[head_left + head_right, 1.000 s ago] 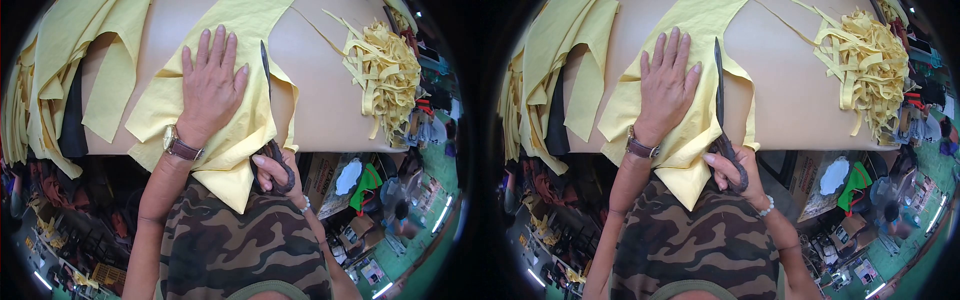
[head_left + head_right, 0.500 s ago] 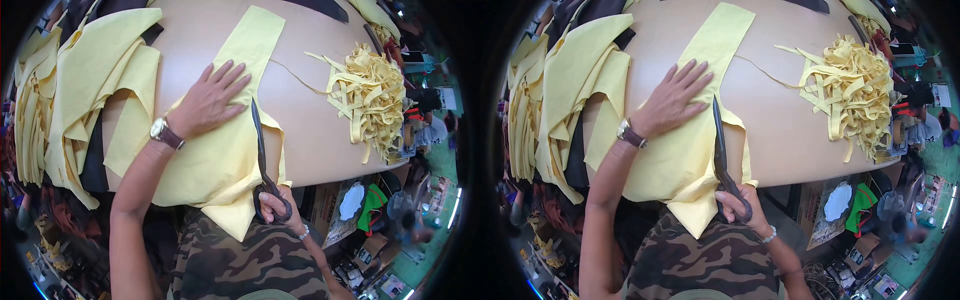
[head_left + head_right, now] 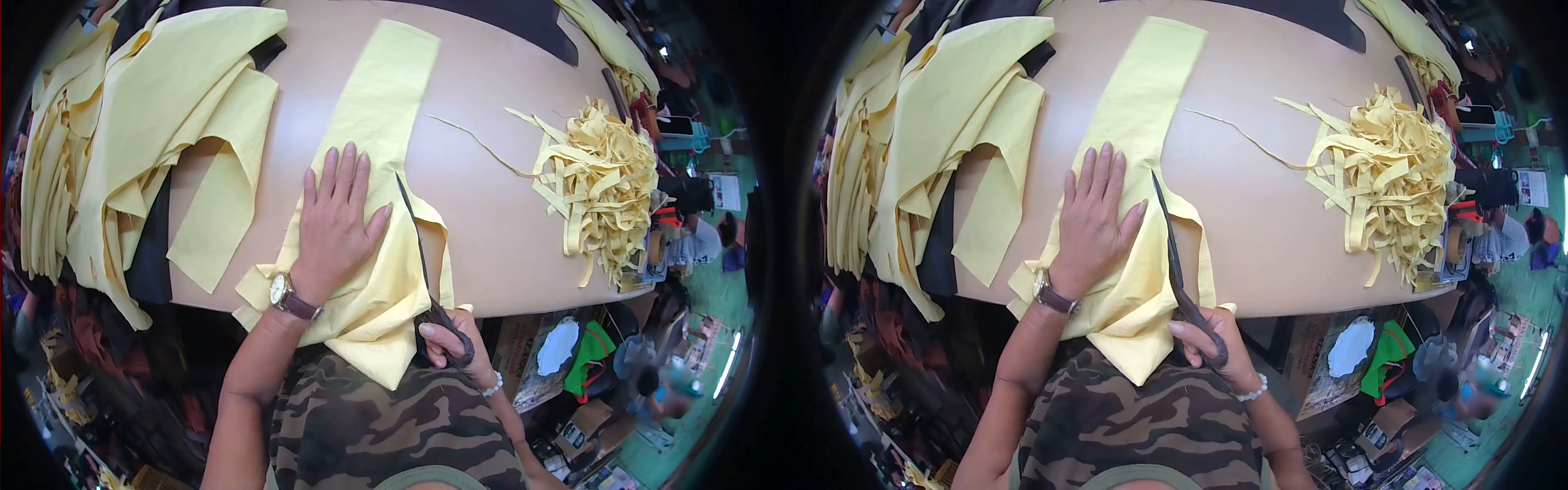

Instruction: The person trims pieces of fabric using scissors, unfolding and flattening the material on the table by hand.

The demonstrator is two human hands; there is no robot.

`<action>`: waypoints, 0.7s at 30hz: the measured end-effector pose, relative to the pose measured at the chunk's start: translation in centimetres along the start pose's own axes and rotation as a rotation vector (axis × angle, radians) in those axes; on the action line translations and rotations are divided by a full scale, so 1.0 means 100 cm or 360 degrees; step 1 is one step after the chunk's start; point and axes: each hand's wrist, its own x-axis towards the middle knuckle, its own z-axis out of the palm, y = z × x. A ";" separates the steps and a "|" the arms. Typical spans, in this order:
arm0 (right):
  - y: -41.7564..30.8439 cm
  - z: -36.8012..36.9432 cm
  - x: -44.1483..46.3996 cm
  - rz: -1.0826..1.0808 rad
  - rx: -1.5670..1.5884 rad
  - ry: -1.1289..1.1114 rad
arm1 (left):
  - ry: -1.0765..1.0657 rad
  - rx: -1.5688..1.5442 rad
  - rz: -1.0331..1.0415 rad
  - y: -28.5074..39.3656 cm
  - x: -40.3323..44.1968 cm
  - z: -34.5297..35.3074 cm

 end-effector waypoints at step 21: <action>-0.006 -0.015 -0.001 0.0090 -0.0002 0.0004 | 0.0019 0.0055 0.0215 -0.016 0.008 -0.015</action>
